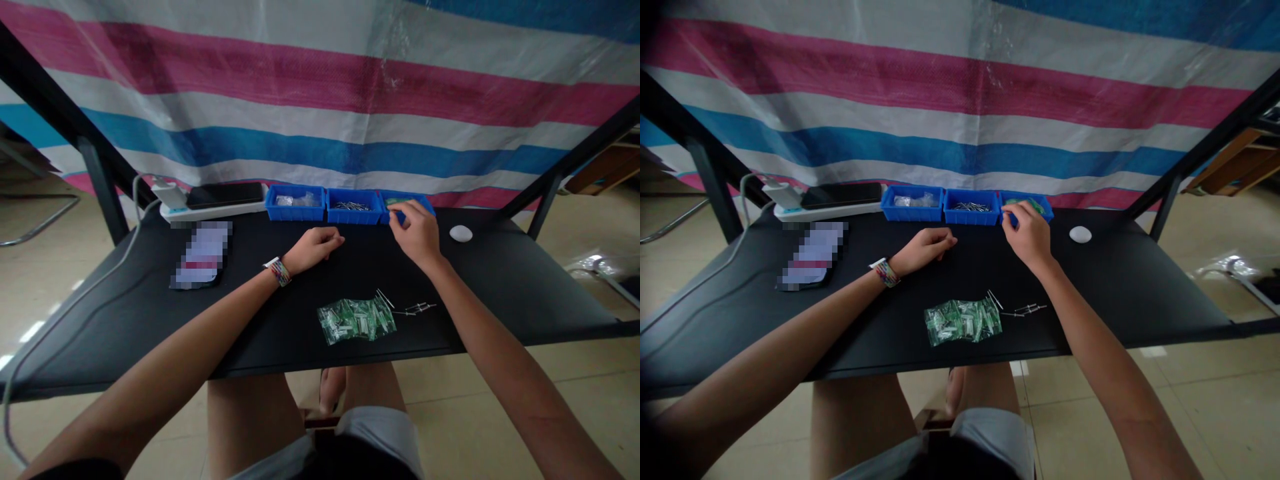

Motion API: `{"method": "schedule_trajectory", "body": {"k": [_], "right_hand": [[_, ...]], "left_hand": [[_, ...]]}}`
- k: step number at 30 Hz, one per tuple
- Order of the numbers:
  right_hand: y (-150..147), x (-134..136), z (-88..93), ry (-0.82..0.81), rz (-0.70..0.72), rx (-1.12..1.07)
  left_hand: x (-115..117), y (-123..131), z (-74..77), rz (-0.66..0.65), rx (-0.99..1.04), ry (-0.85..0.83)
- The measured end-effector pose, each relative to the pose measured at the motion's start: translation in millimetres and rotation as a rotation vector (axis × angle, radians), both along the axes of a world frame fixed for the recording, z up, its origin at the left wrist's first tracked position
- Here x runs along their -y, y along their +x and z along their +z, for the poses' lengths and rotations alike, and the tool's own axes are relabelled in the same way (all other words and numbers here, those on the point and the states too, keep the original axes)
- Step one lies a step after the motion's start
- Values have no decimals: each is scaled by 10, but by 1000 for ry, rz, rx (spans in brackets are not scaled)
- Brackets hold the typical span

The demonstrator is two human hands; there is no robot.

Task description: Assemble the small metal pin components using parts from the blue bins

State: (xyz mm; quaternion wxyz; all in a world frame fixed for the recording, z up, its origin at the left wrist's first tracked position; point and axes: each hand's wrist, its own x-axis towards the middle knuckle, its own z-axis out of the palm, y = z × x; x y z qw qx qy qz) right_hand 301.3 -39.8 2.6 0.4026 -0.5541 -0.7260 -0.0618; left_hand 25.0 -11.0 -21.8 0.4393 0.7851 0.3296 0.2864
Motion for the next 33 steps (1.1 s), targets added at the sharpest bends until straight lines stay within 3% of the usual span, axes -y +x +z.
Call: {"method": "schedule_trajectory", "body": {"k": [2,6,10,16,21,26,29,33], "right_hand": [[125,112,45,-72,53,-38],[438,485,75,-414,242,-111],[724,984,63,-666,269,-81],[918,1461,-5,-744,208,-26],[885,1466,-61,-676,247,-26],[881,1349,160,-714,288,-34],[864,1218,258,-713,290,-104],[705,892,207,-660,322,-224]], "left_hand": [[-2,-4,9,-12,-7,7],[-14,-8,27,-4,-4,36],[-33,-1,11,-17,14,37],[-39,21,-28,15,28,14],[-3,32,5,81,65,-18],[8,29,30,113,142,-59],[-3,32,12,122,200,-99],[-21,36,-12,113,295,-151]]}}
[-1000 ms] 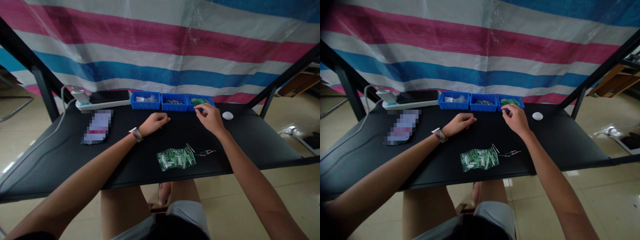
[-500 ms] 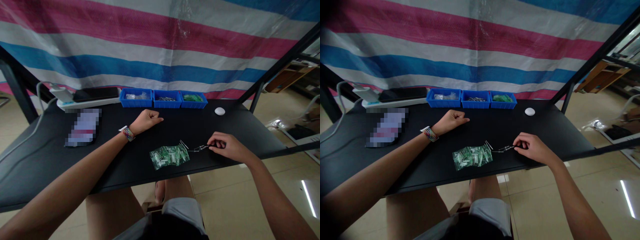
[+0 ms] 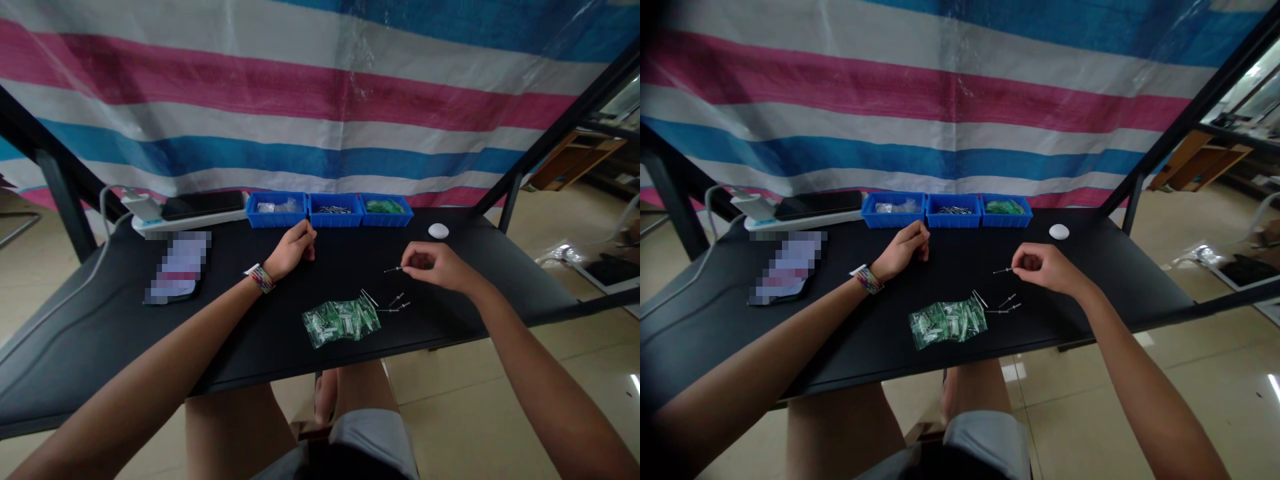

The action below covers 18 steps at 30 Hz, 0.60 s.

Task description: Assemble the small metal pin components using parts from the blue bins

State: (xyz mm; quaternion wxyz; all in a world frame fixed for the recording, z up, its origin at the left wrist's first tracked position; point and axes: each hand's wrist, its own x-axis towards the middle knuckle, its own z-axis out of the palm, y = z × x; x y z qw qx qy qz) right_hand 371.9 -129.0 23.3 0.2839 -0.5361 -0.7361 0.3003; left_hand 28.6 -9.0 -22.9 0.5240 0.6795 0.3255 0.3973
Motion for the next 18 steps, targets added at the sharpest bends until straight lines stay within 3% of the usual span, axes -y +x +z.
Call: {"method": "schedule_trajectory", "body": {"k": [3,9,15,18], "right_hand": [[-219,-328,-101,34,30,-60],[-701,-839,-311,72,107,-146],[-937,-878,-496,240,97,-155],[-944,-822,-525,238,76,-194]], "left_hand": [[-16,-10,-3,-64,5,-22],[-2,-31,22,-155,-252,84],[-14,-16,-5,-194,-278,155],[-28,-15,-16,-183,-269,160]]}}
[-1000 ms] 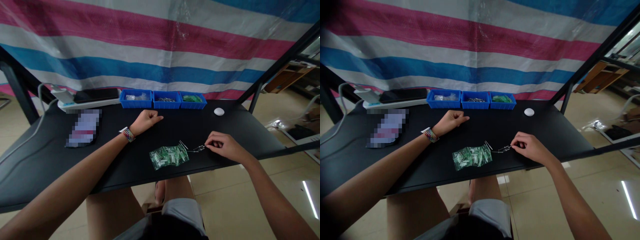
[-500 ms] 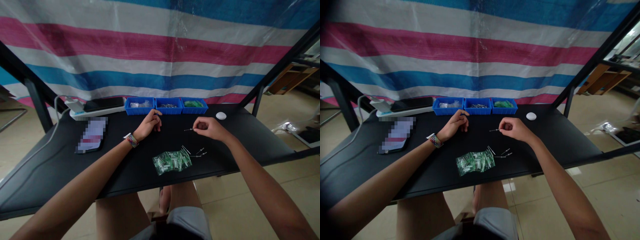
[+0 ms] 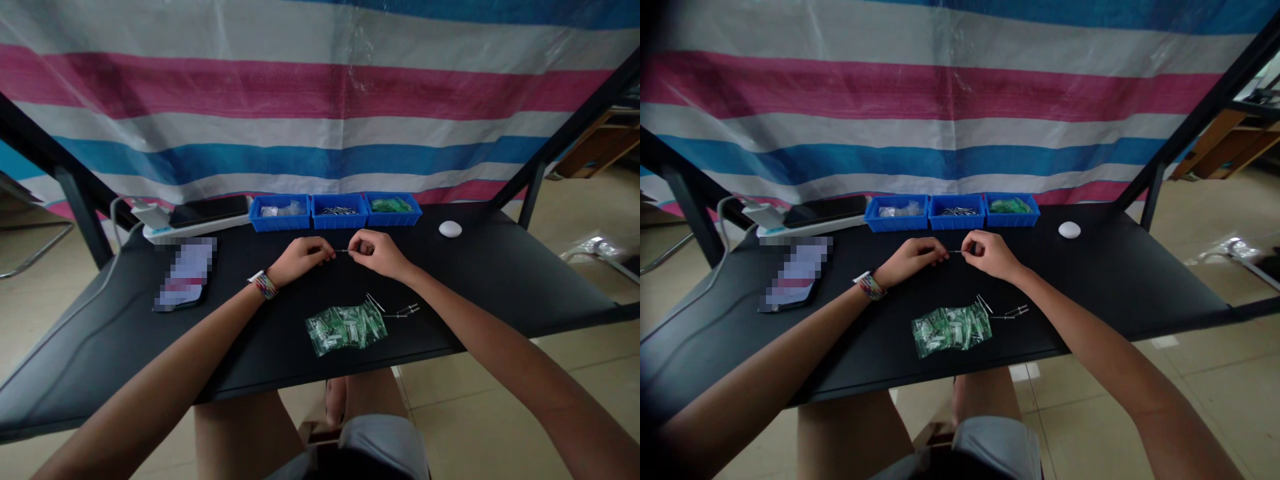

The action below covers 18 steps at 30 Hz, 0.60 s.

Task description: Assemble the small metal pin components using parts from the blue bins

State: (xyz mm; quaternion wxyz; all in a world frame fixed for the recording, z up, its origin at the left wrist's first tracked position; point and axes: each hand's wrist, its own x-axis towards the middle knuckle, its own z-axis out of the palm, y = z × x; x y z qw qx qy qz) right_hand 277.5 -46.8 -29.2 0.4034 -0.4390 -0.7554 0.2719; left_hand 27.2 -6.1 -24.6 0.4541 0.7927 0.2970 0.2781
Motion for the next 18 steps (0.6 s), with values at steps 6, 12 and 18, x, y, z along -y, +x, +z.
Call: {"method": "schedule_trajectory", "body": {"k": [6,12,18], "right_hand": [[-12,38,23,-172,13,-182],[-25,25,43,-202,35,-197],[-31,51,10,-204,59,-244]], "left_hand": [[33,5,45,63,63,-27],[62,20,65,85,81,-40],[52,18,61,77,78,-72]]}}
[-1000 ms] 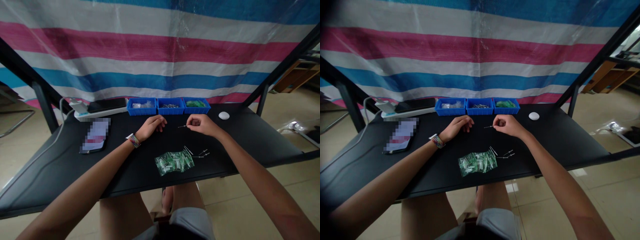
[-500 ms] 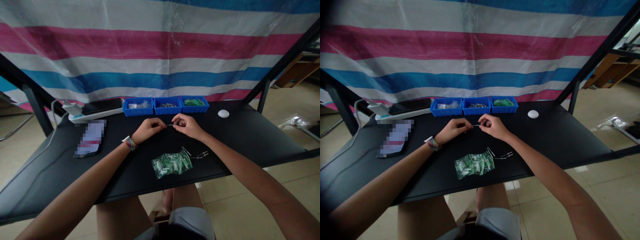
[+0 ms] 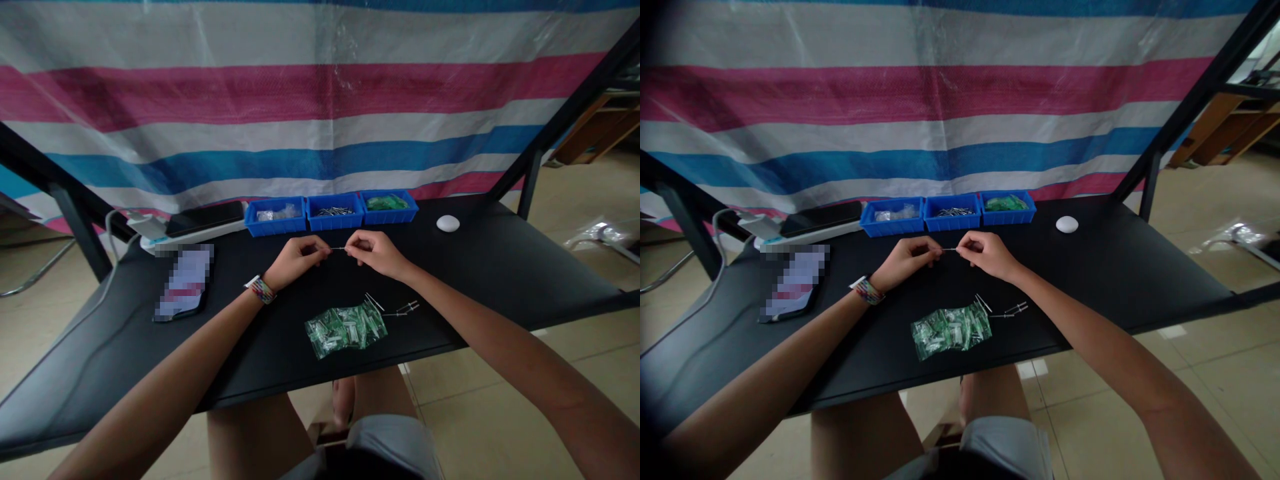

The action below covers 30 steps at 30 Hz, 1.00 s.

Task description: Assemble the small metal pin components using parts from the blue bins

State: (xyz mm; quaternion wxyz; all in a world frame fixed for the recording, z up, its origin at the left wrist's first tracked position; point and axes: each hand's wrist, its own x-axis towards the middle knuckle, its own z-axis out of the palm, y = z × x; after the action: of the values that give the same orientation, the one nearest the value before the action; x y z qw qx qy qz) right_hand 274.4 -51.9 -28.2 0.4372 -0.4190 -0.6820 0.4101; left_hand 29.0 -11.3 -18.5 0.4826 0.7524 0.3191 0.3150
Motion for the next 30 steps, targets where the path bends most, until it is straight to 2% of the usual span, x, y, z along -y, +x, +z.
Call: {"method": "schedule_trajectory", "body": {"k": [9,16,22,27,30], "right_hand": [[-26,38,-47,117,-100,4],[-43,65,-31,145,-96,3],[-58,71,-34,107,-96,27],[-68,72,-18,31,-87,28],[-74,76,-2,43,-71,63]], "left_hand": [[20,-3,37,-14,-8,7],[29,2,56,21,-14,-56],[-2,-4,6,-16,-1,-15],[-19,0,-27,18,25,-6],[-10,1,-18,25,40,-13]]}}
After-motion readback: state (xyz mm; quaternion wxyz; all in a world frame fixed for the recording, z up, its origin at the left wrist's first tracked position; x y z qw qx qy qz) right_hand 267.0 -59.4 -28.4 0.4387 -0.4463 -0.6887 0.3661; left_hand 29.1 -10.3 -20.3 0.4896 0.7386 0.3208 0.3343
